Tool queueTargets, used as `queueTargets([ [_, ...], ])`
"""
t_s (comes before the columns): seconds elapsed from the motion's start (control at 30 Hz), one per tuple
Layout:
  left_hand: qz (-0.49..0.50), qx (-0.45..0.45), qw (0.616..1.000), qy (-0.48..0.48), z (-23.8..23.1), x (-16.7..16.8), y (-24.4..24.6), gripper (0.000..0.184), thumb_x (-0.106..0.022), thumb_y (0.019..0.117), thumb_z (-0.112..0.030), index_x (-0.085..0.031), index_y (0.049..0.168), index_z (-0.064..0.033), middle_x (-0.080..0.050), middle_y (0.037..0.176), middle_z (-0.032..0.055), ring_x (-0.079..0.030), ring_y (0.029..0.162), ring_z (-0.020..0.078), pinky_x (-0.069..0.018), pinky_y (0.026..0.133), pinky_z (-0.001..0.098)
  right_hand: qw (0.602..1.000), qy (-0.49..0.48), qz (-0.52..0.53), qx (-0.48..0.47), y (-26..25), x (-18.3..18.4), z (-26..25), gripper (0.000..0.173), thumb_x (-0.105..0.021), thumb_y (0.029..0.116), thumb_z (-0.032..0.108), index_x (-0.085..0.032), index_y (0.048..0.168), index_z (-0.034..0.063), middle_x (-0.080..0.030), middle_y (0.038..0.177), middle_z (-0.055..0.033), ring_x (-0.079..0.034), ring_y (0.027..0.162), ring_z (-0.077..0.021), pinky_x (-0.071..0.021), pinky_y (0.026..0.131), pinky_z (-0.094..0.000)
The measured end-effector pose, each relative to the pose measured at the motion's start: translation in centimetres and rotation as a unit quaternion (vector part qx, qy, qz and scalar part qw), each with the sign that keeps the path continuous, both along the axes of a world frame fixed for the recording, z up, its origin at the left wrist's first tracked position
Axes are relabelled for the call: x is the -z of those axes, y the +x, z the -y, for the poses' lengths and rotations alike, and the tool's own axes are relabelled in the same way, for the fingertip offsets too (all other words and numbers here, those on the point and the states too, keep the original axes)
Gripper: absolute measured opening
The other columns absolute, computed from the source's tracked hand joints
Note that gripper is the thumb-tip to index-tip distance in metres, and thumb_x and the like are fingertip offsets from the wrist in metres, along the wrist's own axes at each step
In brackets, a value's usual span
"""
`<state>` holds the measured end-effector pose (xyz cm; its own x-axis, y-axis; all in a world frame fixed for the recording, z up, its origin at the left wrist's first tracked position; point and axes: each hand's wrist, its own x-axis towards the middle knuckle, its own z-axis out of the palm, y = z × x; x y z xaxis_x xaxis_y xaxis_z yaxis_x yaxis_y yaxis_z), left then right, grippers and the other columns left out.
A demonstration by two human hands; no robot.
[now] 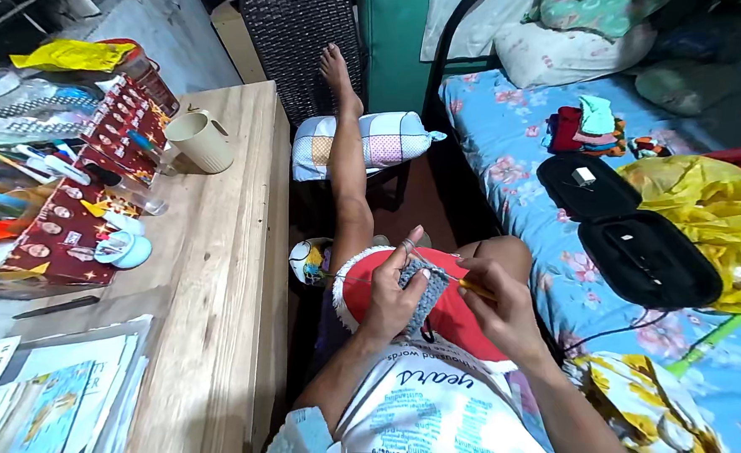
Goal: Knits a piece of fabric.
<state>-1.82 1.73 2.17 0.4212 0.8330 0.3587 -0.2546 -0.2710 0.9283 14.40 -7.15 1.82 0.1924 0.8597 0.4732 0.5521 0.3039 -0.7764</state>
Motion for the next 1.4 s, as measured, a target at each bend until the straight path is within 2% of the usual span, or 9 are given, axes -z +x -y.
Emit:
queueTargets([
  [0.1,0.017,0.007,1.000,0.011,0.0,0.1,0.3,0.050,-0.057,0.0880,0.010,-0.047,0.136,0.0214,-0.072,0.107,0.0093,-0.067,0.096,0.0036,-0.0551,0.092,0.0232,0.915,-0.154,-0.354,-0.118,1.3,-0.8,-0.6,0.039,-0.060,0.0833,-0.003,-0.056,0.121,0.0058,-0.061,0.079,0.0059,-0.049,0.053,0.0020,-0.0389,0.046,-0.0130],
  [0.17,0.014,-0.005,0.999,0.034,0.1,0.4,0.5,0.049,-0.058,0.0892,0.009,-0.047,0.135,0.0219,-0.073,0.107,0.0113,-0.069,0.099,0.0071,-0.0560,0.094,0.0257,0.869,-0.184,-0.435,-0.150,1.4,-0.6,-1.0,0.034,-0.060,0.0840,-0.003,-0.057,0.116,0.0091,-0.063,0.077,0.0051,-0.049,0.050,0.0008,-0.0399,0.044,-0.0141],
  [0.4,-0.103,-0.104,0.961,0.235,1.2,1.6,1.2,0.042,-0.060,0.0904,0.008,-0.057,0.131,0.0183,-0.075,0.110,0.0207,-0.076,0.100,0.0204,-0.0604,0.089,0.0307,0.998,-0.014,-0.053,-0.010,-1.2,-0.2,-0.8,0.012,-0.060,0.0891,0.005,-0.066,0.098,-0.0003,-0.067,0.083,-0.0017,-0.060,0.071,0.0012,-0.0517,0.064,-0.0143],
  [0.47,-0.083,-0.121,0.954,0.262,1.3,2.5,1.7,0.040,-0.060,0.0915,0.007,-0.059,0.129,0.0177,-0.075,0.106,0.0211,-0.076,0.096,0.0164,-0.0595,0.086,0.0263,0.990,-0.056,-0.126,-0.034,-1.2,-1.0,-1.2,0.013,-0.061,0.0883,0.003,-0.064,0.101,0.0008,-0.067,0.087,-0.0002,-0.060,0.070,0.0007,-0.0503,0.062,-0.0147],
  [0.63,0.042,-0.084,0.981,0.167,1.2,1.6,1.6,0.036,-0.062,0.0917,0.006,-0.061,0.126,0.0153,-0.076,0.105,0.0106,-0.071,0.098,0.0041,-0.0572,0.091,0.0220,0.862,-0.085,-0.467,-0.178,-0.6,-0.3,-2.0,0.034,-0.065,0.0840,-0.003,-0.056,0.114,0.0098,-0.070,0.088,0.0019,-0.056,0.056,0.0009,-0.0422,0.047,-0.0143],
  [0.8,0.018,-0.079,0.985,0.151,0.9,0.9,1.2,0.037,-0.062,0.0892,0.007,-0.061,0.125,0.0188,-0.075,0.097,0.0119,-0.070,0.085,0.0025,-0.0585,0.081,0.0201,0.985,0.109,-0.132,-0.003,-1.8,2.1,-1.3,0.012,-0.064,0.0928,0.004,-0.063,0.103,-0.0022,-0.068,0.093,-0.0022,-0.064,0.080,0.0013,-0.0550,0.071,-0.0135],
  [1.07,-0.024,0.007,0.996,0.087,-0.6,-1.0,-1.0,0.035,-0.055,0.0868,0.009,-0.066,0.120,0.0139,-0.074,0.102,0.0107,-0.069,0.084,0.0022,-0.0584,0.080,0.0204,0.979,0.189,0.074,0.030,-1.2,2.9,-1.6,0.009,-0.058,0.0948,0.004,-0.064,0.097,-0.0009,-0.062,0.087,-0.0115,-0.059,0.074,-0.0070,-0.0490,0.065,-0.0134],
  [1.2,-0.009,0.086,0.996,0.004,-1.6,-1.1,-1.7,0.036,-0.052,0.0849,0.009,-0.070,0.116,0.0083,-0.075,0.108,0.0043,-0.067,0.081,-0.0017,-0.0569,0.076,0.0189,0.987,0.152,0.048,-0.033,-0.5,2.8,-1.2,0.009,-0.057,0.0962,0.004,-0.063,0.096,-0.0014,-0.063,0.089,-0.0116,-0.060,0.075,-0.0050,-0.0494,0.065,-0.0126],
  [1.4,-0.002,0.127,0.992,-0.026,-1.6,-0.6,-1.5,0.037,-0.054,0.0870,0.009,-0.067,0.121,0.0089,-0.073,0.114,0.0055,-0.068,0.088,0.0000,-0.0573,0.082,0.0211,0.966,0.007,-0.240,-0.097,-0.3,2.5,-0.3,0.014,-0.068,0.0879,0.001,-0.069,0.099,0.0087,-0.070,0.094,0.0059,-0.064,0.077,0.0024,-0.0545,0.067,-0.0140],
])
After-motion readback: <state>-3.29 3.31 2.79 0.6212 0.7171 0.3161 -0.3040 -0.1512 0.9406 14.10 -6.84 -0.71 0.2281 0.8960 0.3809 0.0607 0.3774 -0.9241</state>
